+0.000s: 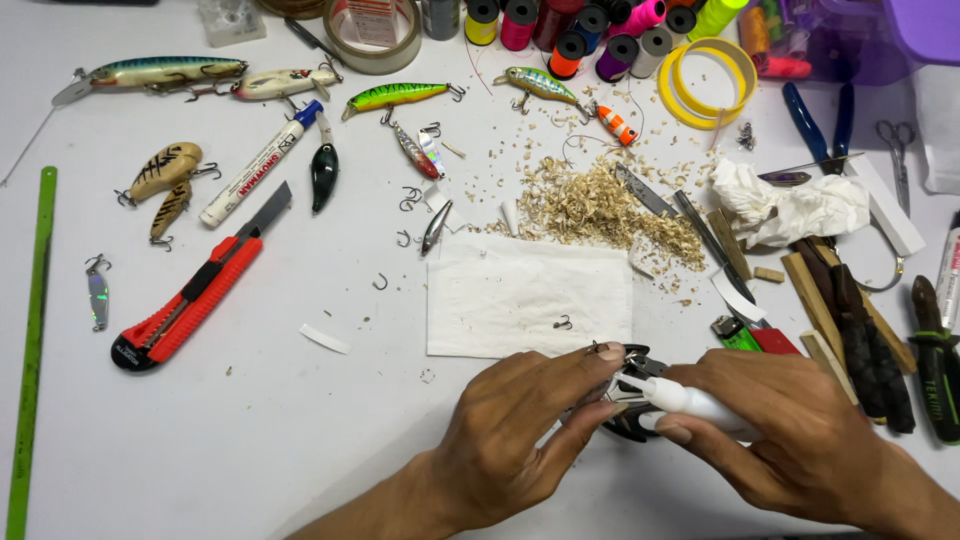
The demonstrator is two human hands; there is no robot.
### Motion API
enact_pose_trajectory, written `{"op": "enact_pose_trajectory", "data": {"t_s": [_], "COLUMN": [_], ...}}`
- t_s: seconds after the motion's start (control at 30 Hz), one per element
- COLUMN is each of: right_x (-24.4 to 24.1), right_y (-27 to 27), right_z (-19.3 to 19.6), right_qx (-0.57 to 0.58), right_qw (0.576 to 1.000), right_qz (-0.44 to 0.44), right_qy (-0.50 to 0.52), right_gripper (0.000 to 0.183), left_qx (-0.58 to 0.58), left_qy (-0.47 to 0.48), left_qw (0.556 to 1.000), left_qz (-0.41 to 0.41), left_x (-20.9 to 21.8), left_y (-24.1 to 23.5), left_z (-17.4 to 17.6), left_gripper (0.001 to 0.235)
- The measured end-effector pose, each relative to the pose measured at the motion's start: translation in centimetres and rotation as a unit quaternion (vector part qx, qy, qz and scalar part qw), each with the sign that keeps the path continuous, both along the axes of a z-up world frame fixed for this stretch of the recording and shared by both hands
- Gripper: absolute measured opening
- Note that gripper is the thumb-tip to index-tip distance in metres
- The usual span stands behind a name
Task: The person uses pliers to attach a treble hook to a small fishing lure, then applies glue to secure the connection. They repeat the process with a second lure, bending and securing hooks with pliers throughout.
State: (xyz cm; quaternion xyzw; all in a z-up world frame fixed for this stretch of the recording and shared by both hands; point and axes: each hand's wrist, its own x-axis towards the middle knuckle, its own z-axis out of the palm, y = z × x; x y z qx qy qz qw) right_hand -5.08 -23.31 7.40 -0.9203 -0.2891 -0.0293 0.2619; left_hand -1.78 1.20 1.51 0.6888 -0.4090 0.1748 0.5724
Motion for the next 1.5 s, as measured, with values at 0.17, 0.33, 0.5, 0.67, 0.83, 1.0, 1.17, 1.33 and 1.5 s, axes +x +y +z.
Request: {"op": "enact_pose_trajectory", "data": {"t_s": [0.17, 0.33, 0.5, 0.67, 0.83, 1.0, 1.17, 1.33, 1.5], "right_x": [-0.1, -0.3, -1.0, -1.8, -2.0, -1.8, -1.7, -1.7, -1.7], "right_y": [-0.1, -0.2, -1.6, -0.3, 1.5, 2.1, 2.0, 1.8, 1.6], "right_z": [0.4, 0.7, -0.9, -3.7, -6.3, -6.1, -6.5, -6.2, -5.9], "right_qx": [-0.011, -0.006, 0.014, 0.124, 0.426, 0.482, 0.507, 0.493, 0.475], "right_qw": [1.0, 1.0, 0.998, 0.975, 0.849, 0.778, 0.752, 0.758, 0.772], "right_qz": [-0.003, -0.006, -0.047, -0.132, -0.223, -0.219, -0.23, -0.253, -0.264], "right_qy": [-0.01, -0.006, 0.033, 0.126, 0.218, 0.338, 0.352, 0.345, 0.329], "right_gripper": [0.03, 0.031, 0.033, 0.037, 0.036, 0.021, 0.017, 0.019, 0.019], "left_qx": [0.001, 0.0, -0.013, -0.046, -0.053, -0.022, -0.019, -0.025, -0.006], "left_qy": [0.001, -0.006, 0.031, 0.289, 0.502, 0.541, 0.544, 0.526, 0.521], "left_qw": [1.0, 1.0, 0.999, 0.952, 0.84, 0.806, 0.808, 0.818, 0.825], "left_qz": [-0.003, -0.001, -0.023, -0.09, -0.2, -0.238, -0.228, -0.233, -0.218], "left_x": [-0.1, -0.2, -0.3, -0.7, -0.3, 0.0, 0.0, 0.0, -0.1], "left_y": [0.0, 0.1, 0.0, -0.4, -0.4, -0.1, -0.3, -0.4, -0.4], "left_z": [-0.1, 0.0, -0.1, 0.3, 1.1, 1.7, 1.2, 1.0, 1.2], "left_gripper": [0.038, 0.04, 0.04, 0.045, 0.058, 0.064, 0.063, 0.064, 0.064]}}
